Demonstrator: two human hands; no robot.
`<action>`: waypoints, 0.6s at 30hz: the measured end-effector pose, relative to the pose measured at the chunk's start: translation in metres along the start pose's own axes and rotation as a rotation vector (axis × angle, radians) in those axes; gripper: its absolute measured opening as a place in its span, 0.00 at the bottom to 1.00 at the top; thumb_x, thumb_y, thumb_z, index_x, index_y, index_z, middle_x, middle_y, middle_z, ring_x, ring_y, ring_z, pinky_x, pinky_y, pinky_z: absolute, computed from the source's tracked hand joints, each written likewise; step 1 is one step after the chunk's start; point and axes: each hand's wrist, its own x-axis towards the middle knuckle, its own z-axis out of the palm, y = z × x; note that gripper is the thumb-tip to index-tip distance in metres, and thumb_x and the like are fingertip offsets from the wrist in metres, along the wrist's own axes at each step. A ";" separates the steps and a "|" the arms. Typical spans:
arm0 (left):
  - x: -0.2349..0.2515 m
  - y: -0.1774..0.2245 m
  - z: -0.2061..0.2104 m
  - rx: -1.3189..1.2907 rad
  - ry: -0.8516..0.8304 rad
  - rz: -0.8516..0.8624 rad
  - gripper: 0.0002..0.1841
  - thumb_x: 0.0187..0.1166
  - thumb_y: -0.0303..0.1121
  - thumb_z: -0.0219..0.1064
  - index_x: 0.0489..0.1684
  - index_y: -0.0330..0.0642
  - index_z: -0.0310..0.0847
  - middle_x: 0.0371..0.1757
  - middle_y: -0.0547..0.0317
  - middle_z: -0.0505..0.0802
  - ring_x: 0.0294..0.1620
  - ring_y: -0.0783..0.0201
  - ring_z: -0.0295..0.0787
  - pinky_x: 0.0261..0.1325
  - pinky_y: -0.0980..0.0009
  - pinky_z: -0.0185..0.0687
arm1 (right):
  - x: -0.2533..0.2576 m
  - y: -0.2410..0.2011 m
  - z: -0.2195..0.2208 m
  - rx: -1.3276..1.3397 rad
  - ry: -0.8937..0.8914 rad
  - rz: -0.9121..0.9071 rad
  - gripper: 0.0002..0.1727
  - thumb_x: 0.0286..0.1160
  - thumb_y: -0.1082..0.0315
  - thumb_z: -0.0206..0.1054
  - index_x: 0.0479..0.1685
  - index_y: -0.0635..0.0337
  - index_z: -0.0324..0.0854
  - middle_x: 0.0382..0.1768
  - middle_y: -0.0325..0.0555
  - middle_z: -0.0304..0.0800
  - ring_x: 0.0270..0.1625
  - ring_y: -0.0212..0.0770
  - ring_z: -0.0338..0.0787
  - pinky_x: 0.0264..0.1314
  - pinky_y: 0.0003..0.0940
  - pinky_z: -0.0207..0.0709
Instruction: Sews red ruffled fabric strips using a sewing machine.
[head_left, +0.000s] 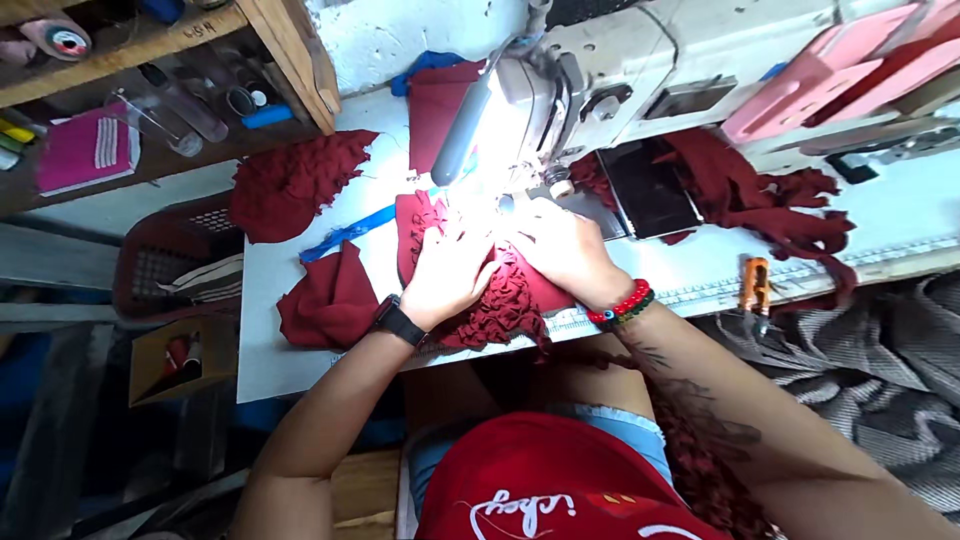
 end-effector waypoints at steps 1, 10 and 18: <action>0.002 0.000 0.000 0.004 0.000 -0.003 0.24 0.89 0.48 0.52 0.74 0.49 0.83 0.83 0.61 0.81 0.84 0.47 0.70 0.72 0.41 0.67 | 0.003 0.002 -0.001 -0.009 0.002 -0.006 0.14 0.84 0.56 0.64 0.51 0.53 0.93 0.53 0.54 0.90 0.48 0.58 0.92 0.43 0.62 0.83; 0.018 0.004 0.010 0.033 0.041 -0.089 0.26 0.90 0.50 0.48 0.76 0.48 0.81 0.84 0.59 0.80 0.86 0.46 0.68 0.70 0.40 0.67 | 0.027 0.014 0.004 -0.097 -0.032 0.144 0.22 0.85 0.50 0.62 0.42 0.59 0.91 0.40 0.62 0.92 0.46 0.66 0.92 0.41 0.67 0.81; 0.018 0.004 0.009 0.013 0.059 -0.110 0.26 0.89 0.49 0.51 0.77 0.47 0.80 0.82 0.59 0.81 0.80 0.46 0.73 0.66 0.41 0.68 | 0.028 0.016 0.005 -0.046 -0.027 0.164 0.18 0.84 0.52 0.65 0.45 0.56 0.93 0.43 0.59 0.93 0.49 0.63 0.92 0.48 0.66 0.81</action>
